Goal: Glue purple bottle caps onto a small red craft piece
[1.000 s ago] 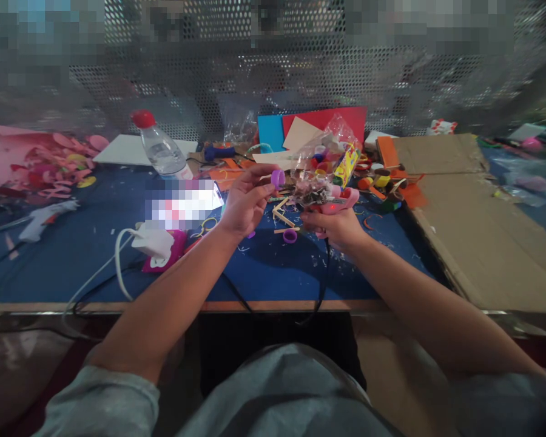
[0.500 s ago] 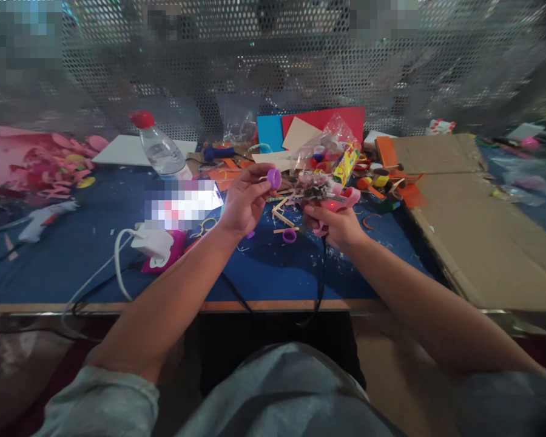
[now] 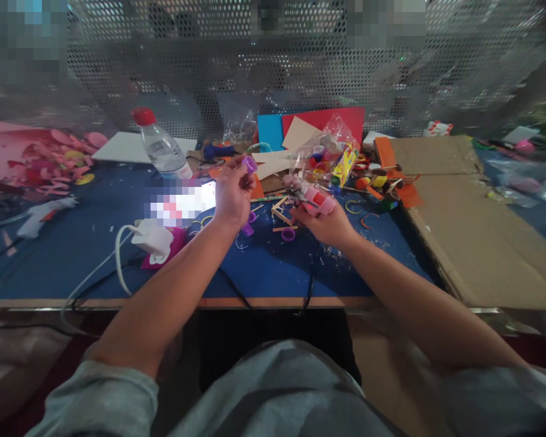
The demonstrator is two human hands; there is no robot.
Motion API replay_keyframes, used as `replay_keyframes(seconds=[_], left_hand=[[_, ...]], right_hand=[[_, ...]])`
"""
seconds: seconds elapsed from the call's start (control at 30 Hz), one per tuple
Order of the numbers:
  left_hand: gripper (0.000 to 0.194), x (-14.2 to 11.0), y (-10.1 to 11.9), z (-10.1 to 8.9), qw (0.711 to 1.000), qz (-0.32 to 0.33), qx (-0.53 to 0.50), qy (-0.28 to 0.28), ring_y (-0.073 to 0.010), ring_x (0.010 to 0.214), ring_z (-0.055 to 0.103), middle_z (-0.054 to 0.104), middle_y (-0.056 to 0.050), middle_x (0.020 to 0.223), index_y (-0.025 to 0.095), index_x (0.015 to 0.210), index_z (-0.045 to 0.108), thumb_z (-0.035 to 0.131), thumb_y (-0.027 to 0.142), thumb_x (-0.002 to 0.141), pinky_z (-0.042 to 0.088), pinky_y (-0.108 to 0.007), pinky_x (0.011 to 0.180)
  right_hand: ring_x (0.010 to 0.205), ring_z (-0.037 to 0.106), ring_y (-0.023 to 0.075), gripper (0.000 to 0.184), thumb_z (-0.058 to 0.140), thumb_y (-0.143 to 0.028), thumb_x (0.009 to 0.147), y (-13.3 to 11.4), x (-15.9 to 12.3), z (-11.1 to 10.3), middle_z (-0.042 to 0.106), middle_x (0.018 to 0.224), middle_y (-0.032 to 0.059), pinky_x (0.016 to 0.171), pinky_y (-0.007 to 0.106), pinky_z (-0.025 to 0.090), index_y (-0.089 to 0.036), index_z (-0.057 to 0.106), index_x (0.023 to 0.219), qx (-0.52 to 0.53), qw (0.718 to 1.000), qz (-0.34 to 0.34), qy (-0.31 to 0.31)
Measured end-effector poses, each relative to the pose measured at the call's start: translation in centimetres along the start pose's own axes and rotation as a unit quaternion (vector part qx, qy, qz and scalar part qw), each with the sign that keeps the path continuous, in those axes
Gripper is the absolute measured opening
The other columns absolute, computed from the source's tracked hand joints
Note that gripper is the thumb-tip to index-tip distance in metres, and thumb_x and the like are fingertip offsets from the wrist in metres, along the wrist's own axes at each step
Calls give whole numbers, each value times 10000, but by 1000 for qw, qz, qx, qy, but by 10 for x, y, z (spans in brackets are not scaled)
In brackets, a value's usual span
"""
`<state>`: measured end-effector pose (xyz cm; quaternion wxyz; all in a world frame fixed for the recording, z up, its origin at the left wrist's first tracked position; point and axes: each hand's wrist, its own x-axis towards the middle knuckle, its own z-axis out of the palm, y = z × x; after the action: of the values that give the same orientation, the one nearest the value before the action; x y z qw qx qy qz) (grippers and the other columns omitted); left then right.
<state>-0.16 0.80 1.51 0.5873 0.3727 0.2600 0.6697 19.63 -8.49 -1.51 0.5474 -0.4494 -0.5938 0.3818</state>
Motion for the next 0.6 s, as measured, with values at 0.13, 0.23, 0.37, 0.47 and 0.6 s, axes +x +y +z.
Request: replay_keyframes(seconds=[0.13, 0.23, 0.37, 0.47, 0.6], left_hand=[[86, 9, -4, -5, 999, 18, -11, 34, -93, 605, 536, 648, 16, 786, 242, 947, 679, 763, 259, 955, 399, -257, 575], [161, 15, -5, -9, 997, 34, -9, 67, -98, 590, 517, 635, 17, 784, 237, 923, 630, 783, 286, 933, 353, -270, 563], [343, 18, -4, -11, 994, 50, 15, 100, -85, 582, 492, 630, 33, 798, 241, 968, 590, 883, 388, 866, 316, -261, 557], [376, 18, -2, -10, 992, 55, 28, 108, -85, 571, 483, 582, 49, 748, 246, 955, 577, 898, 412, 850, 312, -257, 546], [333, 20, 1, -10, 991, 58, 35, 117, -94, 586, 475, 535, 49, 707, 250, 953, 577, 873, 376, 866, 329, -240, 533]], right_hand=[[787, 734, 243, 363, 888, -453, 827, 8, -2, -1, 763, 870, 36, 734, 404, 629, -251, 687, 1052, -62, 998, -17, -19], [843, 737, 258, 352, 825, -468, 887, 12, -2, -5, 777, 908, 48, 802, 419, 619, -244, 707, 1131, -123, 992, -22, -35], [817, 691, 229, 311, 809, -470, 901, 13, -2, -9, 759, 910, 29, 829, 402, 575, -229, 715, 1074, -191, 979, -45, -62], [793, 676, 218, 304, 812, -489, 896, 14, -4, -7, 744, 878, 19, 791, 380, 565, -231, 693, 1005, -205, 976, -44, -54], [923, 766, 266, 297, 767, -508, 939, 11, -5, 2, 784, 933, 51, 874, 421, 624, -241, 682, 1040, -137, 990, -30, -32]])
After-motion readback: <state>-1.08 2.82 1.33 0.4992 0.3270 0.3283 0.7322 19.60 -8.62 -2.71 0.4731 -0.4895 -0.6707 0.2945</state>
